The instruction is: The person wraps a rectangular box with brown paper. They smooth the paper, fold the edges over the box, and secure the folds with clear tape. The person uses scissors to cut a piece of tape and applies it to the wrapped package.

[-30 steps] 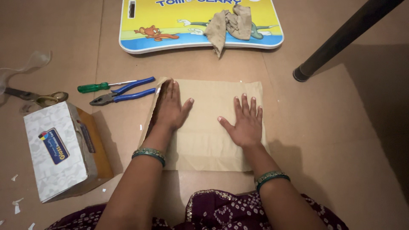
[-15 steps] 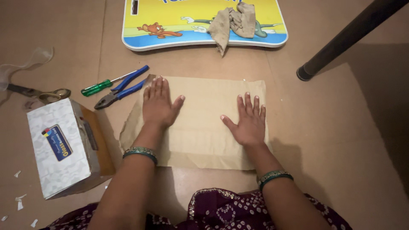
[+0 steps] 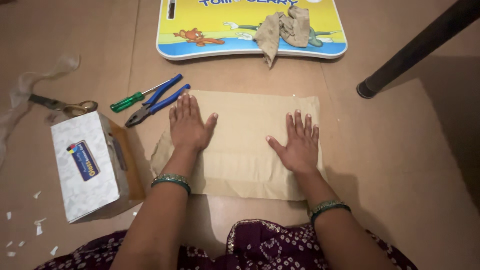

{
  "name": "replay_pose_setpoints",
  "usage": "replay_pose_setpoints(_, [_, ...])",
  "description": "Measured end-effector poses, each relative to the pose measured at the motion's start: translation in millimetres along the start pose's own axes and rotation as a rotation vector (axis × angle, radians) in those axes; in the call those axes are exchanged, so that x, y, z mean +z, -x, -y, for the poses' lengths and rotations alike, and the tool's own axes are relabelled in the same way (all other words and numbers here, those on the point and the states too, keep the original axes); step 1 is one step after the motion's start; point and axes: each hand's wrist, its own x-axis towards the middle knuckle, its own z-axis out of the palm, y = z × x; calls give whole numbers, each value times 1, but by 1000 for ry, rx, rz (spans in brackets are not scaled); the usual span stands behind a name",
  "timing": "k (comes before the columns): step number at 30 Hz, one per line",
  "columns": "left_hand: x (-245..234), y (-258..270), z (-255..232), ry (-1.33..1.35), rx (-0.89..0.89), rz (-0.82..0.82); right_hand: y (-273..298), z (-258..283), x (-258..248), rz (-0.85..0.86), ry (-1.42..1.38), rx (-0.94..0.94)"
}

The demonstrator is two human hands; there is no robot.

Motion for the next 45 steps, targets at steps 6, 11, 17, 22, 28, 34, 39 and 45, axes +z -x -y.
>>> replay_pose_setpoints(6, [-3, 10, 7, 3, -34, 16, -2, -2, 2, 34, 25, 14])
replay_pose_setpoints(11, [-5, 15, 14, -3, -23, -5, -4, -16, 4, 11, 24, 42])
replay_pose_setpoints(17, [-3, 15, 16, -1, -14, -25, -12, -30, 7, -19, 32, 46])
replay_pose_setpoints(22, [1, 14, 16, -9, -18, -39, -16, -32, 8, 3, 42, 55])
replay_pose_setpoints(28, [3, 15, 16, 38, -28, -62, -17, -32, 4, -13, 36, 76])
replay_pose_setpoints(34, [11, 29, -17, 96, 292, -327, -16, -14, -2, -147, 133, 31])
replay_pose_setpoints(39, [32, 34, -87, 240, 377, -88, -20, 42, 30, -16, -151, -323])
replay_pose_setpoints(45, [24, 36, -64, 190, 366, 36, -9, 21, 25, 34, -27, -177])
